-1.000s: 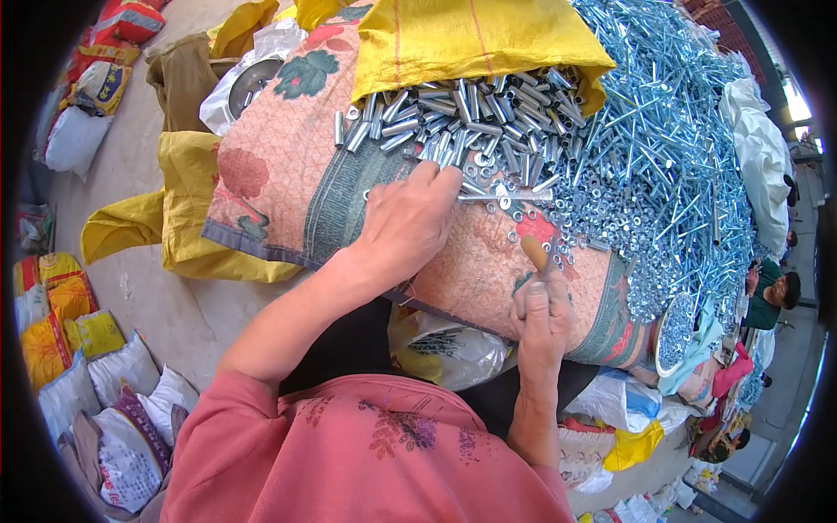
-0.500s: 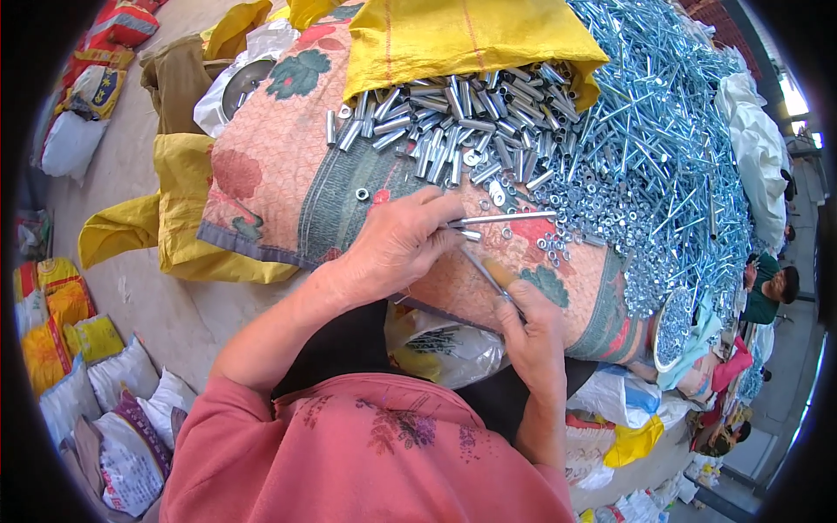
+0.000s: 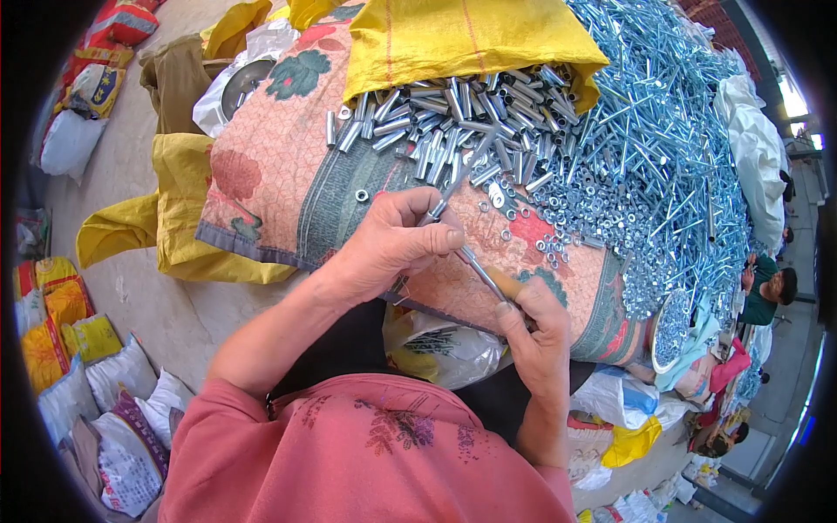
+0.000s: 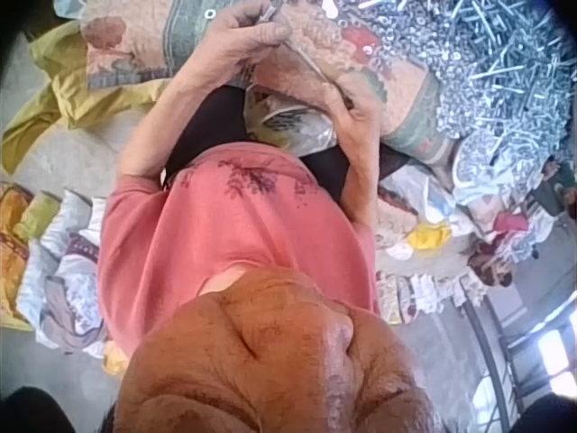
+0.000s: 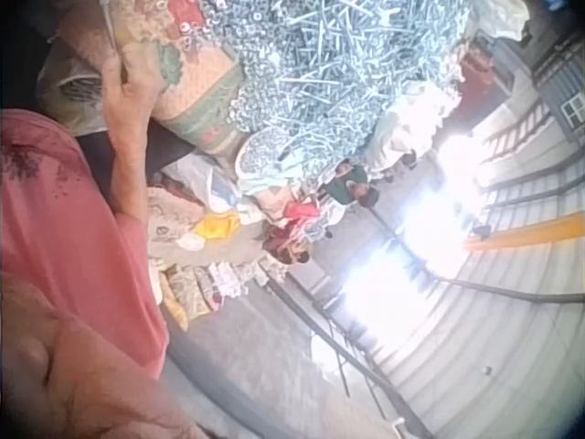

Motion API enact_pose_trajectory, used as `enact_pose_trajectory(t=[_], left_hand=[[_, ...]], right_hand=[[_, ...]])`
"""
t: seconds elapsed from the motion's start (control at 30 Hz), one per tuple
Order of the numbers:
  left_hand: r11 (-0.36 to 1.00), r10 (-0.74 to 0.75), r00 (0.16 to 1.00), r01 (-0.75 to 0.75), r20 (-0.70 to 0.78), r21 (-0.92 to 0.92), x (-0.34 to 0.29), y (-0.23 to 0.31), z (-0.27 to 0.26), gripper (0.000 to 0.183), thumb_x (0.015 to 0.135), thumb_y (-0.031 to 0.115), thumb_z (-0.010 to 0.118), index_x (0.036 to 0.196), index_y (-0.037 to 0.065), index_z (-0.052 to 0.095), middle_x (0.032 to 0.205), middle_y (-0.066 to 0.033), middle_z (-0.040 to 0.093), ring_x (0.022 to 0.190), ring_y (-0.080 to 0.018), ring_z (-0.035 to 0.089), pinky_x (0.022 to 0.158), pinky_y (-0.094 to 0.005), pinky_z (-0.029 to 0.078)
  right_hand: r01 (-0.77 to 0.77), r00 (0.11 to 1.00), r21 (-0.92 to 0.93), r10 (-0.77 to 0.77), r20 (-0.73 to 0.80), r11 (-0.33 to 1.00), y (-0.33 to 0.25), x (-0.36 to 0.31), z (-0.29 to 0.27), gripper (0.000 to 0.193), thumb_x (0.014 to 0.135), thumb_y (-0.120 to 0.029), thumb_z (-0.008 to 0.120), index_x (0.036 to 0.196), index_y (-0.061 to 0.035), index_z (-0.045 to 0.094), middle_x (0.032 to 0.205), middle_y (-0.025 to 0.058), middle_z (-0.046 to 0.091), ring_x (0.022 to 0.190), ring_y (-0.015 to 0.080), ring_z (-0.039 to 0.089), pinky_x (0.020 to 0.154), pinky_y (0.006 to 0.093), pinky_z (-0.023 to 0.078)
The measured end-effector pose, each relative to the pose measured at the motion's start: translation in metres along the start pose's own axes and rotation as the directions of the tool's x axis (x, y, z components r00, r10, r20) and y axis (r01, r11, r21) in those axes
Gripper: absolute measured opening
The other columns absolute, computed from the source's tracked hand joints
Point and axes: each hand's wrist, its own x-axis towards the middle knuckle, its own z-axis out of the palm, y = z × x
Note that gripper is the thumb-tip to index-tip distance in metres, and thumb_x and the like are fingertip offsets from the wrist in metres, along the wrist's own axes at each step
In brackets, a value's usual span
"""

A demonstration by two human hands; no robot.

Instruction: The person assembles metal rods by hand, threading bolts, washers, and nuts onto them.

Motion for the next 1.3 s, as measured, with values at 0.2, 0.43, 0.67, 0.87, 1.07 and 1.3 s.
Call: enact_pose_trajectory(t=[0.2, 0.43, 0.67, 0.87, 1.07, 1.3], left_hand=[[0.905, -0.137, 0.989, 0.148, 0.056, -0.399, -0.005, -0.031, 0.044, 0.02, 0.078, 0.016, 0.069, 0.091, 0.004, 0.06, 0.075, -0.0002, 0.06, 0.053, -0.0029, 0.046, 0.044, -0.0181, 0.033], [0.828, -0.179, 0.98, 0.199, 0.09, -0.524, -0.01, -0.039, 0.043, 0.019, 0.086, 0.023, 0.061, 0.091, 0.005, 0.054, 0.069, -0.0006, 0.055, 0.047, -0.0065, 0.047, 0.04, -0.0176, 0.034], [0.888, -0.143, 0.986, 0.167, 0.087, -0.429, -0.012, -0.037, 0.035, 0.022, 0.089, 0.025, 0.055, 0.094, 0.004, 0.048, 0.077, -0.0059, 0.056, 0.068, -0.0154, 0.061, 0.05, -0.025, 0.052], [0.888, -0.12, 0.992, 0.087, -0.045, -0.451, -0.02, -0.028, 0.019, 0.019, 0.09, 0.022, 0.054, 0.102, 0.007, 0.049, 0.065, 0.0045, 0.038, 0.051, -0.0033, 0.031, 0.041, -0.0175, 0.022], [0.956, -0.099, 0.992, 0.074, -0.074, -0.282, -0.021, -0.032, 0.019, 0.023, 0.092, 0.024, 0.049, 0.102, 0.003, 0.056, 0.063, 0.0056, 0.038, 0.05, -0.0026, 0.032, 0.042, -0.0179, 0.024], [0.999, -0.019, 0.982, 0.009, -0.187, -0.052, -0.025, -0.034, 0.015, 0.023, 0.091, 0.02, 0.049, 0.104, 0.002, 0.057, 0.062, 0.0045, 0.041, 0.049, -0.0015, 0.032, 0.042, -0.0171, 0.025]], right_hand=[[0.069, 0.941, 0.237, 0.016, -0.339, 0.969, -0.008, 0.014, 0.034, 0.022, 0.085, -0.009, 0.056, 0.104, 0.0027, 0.059, 0.08, 0.0082, 0.05, 0.073, 0.0157, 0.049, 0.063, 0.0273, 0.04], [0.274, 0.882, 0.23, -0.149, -0.447, 0.934, -0.009, 0.031, 0.033, 0.025, 0.087, -0.016, 0.055, 0.105, 0.0029, 0.057, 0.093, 0.013, 0.056, 0.077, 0.0168, 0.054, 0.068, 0.0299, 0.044], [-0.009, 0.946, -0.487, -0.151, -0.288, 0.873, 0.038, 0.077, 0.015, 0.013, 0.078, -0.007, 0.06, 0.091, -0.0049, 0.057, 0.083, 0.0104, 0.054, 0.072, 0.0266, 0.057, 0.063, 0.0369, 0.045], [0.033, 0.938, -0.545, -0.214, -0.272, 0.838, 0.045, 0.085, 0.008, 0.009, 0.077, -0.005, 0.06, 0.086, -0.005, 0.056, 0.084, 0.0116, 0.054, 0.075, 0.0304, 0.056, 0.063, 0.0399, 0.044], [0.127, 0.919, -0.504, -0.293, -0.265, 0.854, 0.038, 0.085, 0.021, 0.008, 0.078, -0.005, 0.059, 0.085, -0.0047, 0.057, 0.08, 0.0116, 0.053, 0.072, 0.0295, 0.056, 0.062, 0.0382, 0.044], [0.053, 0.964, -0.516, -0.179, -0.196, 0.855, 0.032, 0.067, 0.009, 0.012, 0.075, -0.005, 0.061, 0.087, -0.0074, 0.059, 0.083, 0.0108, 0.054, 0.07, 0.03, 0.056, 0.061, 0.0384, 0.045]])
